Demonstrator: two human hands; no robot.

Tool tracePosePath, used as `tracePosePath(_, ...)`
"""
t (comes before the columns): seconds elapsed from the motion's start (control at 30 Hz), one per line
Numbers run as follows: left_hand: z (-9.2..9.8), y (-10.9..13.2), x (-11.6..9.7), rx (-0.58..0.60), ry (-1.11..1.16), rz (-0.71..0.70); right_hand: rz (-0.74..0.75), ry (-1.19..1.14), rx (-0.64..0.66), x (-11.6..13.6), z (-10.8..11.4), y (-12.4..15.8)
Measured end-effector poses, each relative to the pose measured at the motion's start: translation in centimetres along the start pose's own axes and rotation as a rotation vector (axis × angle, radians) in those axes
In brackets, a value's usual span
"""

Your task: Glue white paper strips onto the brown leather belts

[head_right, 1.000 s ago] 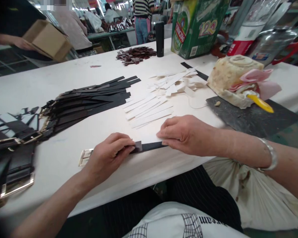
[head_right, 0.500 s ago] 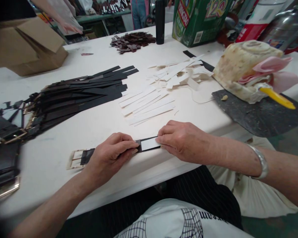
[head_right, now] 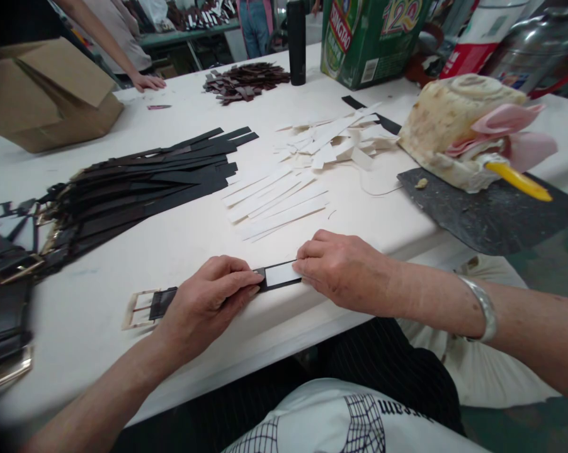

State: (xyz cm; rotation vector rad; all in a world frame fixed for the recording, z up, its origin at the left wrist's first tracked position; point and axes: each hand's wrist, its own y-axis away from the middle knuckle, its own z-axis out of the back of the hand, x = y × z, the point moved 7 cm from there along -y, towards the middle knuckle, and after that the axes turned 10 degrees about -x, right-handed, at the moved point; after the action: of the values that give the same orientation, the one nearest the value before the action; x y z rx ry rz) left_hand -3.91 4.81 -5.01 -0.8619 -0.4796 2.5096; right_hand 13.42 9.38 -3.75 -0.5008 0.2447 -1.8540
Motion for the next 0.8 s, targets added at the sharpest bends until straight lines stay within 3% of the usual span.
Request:
tracePosePath(0.37,-1.1,-0.2,-1.1,0.137,-0.225,-0.149,-0.051,0.053,0.127,-0.4,-0.6,-0.3)
tracePosePath(0.8,-1.4,-0.3,-1.8,0.137,-0.387,-0.262,-0.166,0.040,0.065,-3.0,2.1,3.3)
